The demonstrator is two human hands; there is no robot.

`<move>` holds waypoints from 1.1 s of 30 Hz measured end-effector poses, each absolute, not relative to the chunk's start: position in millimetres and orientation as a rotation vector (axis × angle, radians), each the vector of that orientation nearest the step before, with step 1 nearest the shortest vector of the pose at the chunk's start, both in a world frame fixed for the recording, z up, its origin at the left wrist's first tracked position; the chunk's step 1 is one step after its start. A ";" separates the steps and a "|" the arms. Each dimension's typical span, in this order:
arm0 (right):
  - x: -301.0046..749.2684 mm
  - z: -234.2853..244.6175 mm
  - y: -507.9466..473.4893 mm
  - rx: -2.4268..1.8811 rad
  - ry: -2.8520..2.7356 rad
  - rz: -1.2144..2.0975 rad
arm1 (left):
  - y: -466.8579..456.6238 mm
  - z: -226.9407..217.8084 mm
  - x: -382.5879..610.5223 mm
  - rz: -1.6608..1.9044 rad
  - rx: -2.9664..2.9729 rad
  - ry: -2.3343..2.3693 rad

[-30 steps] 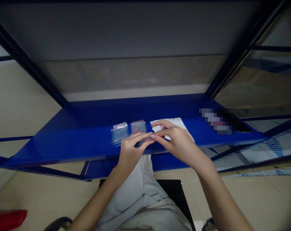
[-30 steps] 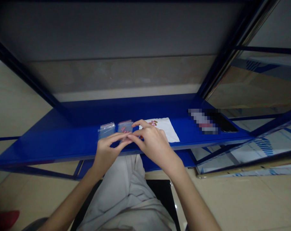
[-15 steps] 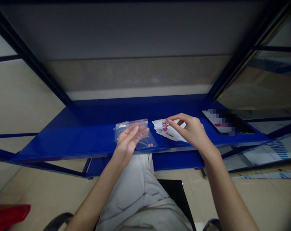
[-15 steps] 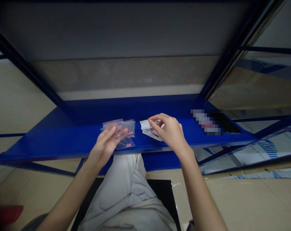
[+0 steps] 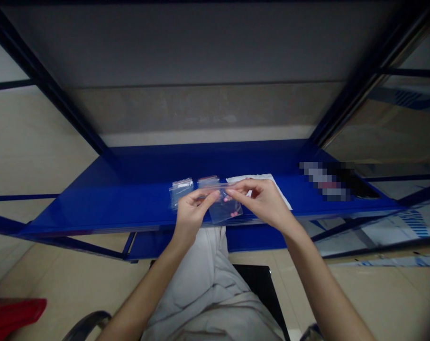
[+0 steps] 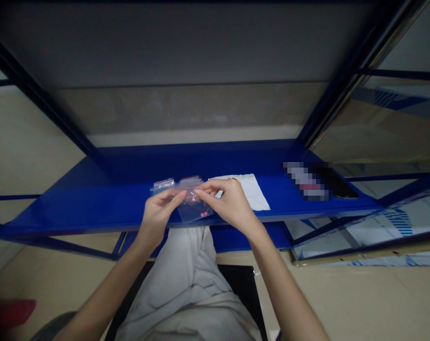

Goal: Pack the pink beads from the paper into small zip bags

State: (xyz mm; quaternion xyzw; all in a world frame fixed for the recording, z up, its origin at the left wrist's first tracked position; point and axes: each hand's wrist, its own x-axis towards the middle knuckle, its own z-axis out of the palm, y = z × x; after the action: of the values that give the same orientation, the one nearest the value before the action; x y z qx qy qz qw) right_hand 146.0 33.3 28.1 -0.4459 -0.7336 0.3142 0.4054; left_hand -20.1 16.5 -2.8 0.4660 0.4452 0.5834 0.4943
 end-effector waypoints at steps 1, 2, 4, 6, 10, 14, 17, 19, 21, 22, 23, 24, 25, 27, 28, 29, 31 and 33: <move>146.1 27.0 34.1 -1.119 -1.852 0.796 | 17.4 -3.5 -21.7 1.417 1.160 1.107; 146.0 26.2 34.7 -1.104 -1.860 0.802 | 18.1 -4.4 -23.0 1.422 1.184 1.126; 145.2 25.1 35.1 -1.061 -1.857 0.840 | 18.9 -6.7 -24.6 1.427 1.220 1.154; 144.0 24.4 35.1 -1.036 -1.824 0.909 | 18.8 -8.4 -24.9 1.414 1.259 1.185; 143.5 23.9 34.3 -1.059 -1.753 0.960 | 18.0 -7.5 -23.7 1.369 1.323 1.228; 145.0 27.0 33.0 -1.049 -1.745 1.020 | 17.9 -4.5 -23.5 1.317 1.352 1.143; 149.2 29.9 34.4 -1.042 -1.728 1.040 | 17.6 -4.0 -24.3 1.346 1.321 1.153; 156.7 29.4 38.4 -1.073 -1.725 0.968 | 16.6 -3.6 -25.0 1.400 1.266 1.189; 169.1 25.5 44.9 -1.180 -1.737 0.770 | 14.9 -2.4 -25.5 1.428 1.176 1.181; 176.5 22.5 48.6 -1.266 -1.754 0.622 | 14.0 -1.5 -25.7 1.428 1.122 1.155; 184.2 18.8 52.4 -1.376 -1.783 0.454 | 13.2 -0.7 -25.9 1.428 1.067 1.121; 191.6 14.9 56.0 -1.493 -1.819 0.300 | 12.6 0.0 -26.0 1.430 1.017 1.084; 198.3 10.7 59.3 -1.602 -1.853 0.183 | 12.4 0.3 -26.1 1.437 0.975 1.051; 207.6 2.5 64.7 -1.764 -1.932 0.085 | 12.9 0.0 -26.4 1.452 0.931 1.005; 210.1 -1.4 66.9 -1.819 -1.968 0.090 | 13.6 -0.7 -26.5 1.453 0.929 0.989; 211.1 -5.2 68.8 -1.864 -1.996 0.114 | 14.4 -1.5 -26.5 1.446 0.930 0.976; 210.0 -12.2 71.9 -1.944 -2.019 0.165 | 15.8 -3.4 -26.5 1.421 0.929 0.958; 207.3 -18.5 74.6 -1.995 -2.014 0.196 | 16.6 -4.9 -26.5 1.410 0.919 0.956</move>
State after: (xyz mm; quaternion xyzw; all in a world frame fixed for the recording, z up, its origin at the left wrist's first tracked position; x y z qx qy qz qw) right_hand 207.3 74.6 -18.5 -0.6941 -0.7009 0.0681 0.1493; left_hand -26.5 16.6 -4.9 0.3910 0.4067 0.6000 0.5672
